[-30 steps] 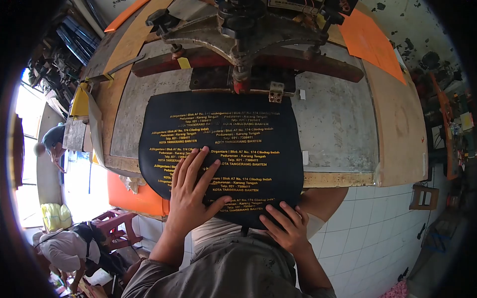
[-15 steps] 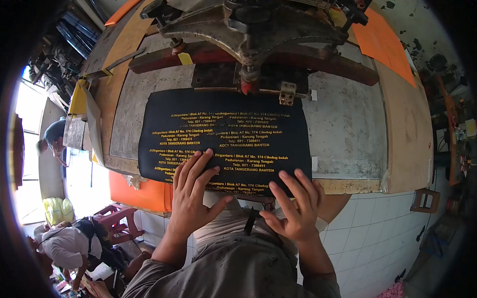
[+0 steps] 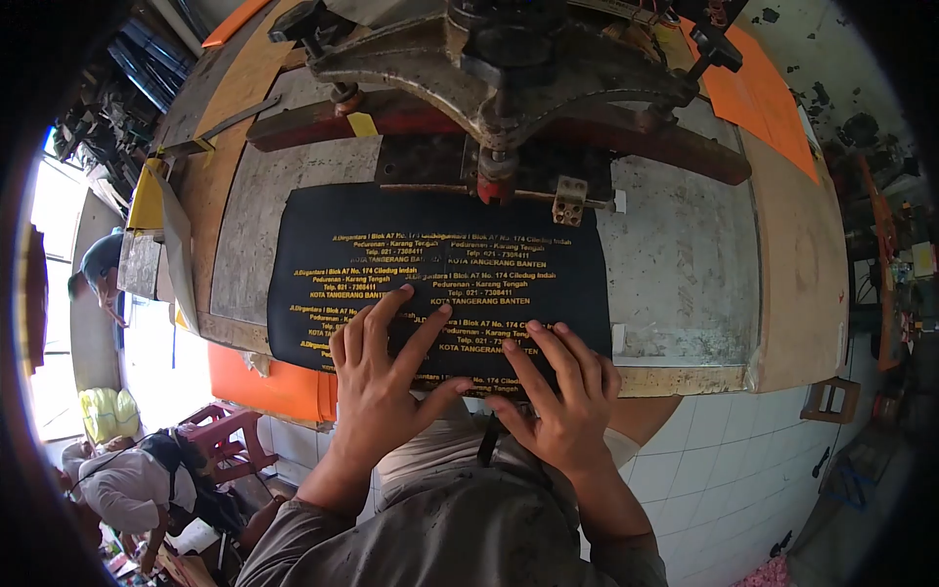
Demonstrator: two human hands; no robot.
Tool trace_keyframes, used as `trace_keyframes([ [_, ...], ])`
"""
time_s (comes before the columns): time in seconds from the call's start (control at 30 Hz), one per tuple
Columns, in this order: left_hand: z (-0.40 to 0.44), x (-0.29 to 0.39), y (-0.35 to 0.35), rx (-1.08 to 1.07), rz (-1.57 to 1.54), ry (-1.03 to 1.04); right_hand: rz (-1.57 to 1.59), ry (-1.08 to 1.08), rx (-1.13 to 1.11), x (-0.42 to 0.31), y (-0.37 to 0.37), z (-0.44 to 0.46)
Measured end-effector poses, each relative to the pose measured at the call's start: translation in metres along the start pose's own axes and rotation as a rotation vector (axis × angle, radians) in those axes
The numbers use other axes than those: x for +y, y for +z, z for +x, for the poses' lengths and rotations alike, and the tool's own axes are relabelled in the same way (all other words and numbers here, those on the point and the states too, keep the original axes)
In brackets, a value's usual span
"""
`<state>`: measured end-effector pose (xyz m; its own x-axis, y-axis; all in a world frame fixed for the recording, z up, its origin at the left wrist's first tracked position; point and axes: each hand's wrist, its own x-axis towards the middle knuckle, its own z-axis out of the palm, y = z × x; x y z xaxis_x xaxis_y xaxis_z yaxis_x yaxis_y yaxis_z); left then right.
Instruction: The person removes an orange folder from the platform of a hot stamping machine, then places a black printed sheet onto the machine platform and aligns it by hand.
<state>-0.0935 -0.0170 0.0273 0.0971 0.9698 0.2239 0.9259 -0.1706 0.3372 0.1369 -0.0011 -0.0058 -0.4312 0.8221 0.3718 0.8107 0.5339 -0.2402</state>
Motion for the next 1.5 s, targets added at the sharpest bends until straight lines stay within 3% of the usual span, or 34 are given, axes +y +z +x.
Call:
trace_keyframes([
  [0.47, 0.024, 0.008, 0.004, -0.004, 0.038, -0.090, -0.014, 0.014, 0.013, 0.000, 0.003, -0.001],
  [1.5, 0.017, -0.001, 0.010, 0.044, -0.017, 0.137, -0.007, 0.021, 0.050, -0.001, 0.006, -0.002],
])
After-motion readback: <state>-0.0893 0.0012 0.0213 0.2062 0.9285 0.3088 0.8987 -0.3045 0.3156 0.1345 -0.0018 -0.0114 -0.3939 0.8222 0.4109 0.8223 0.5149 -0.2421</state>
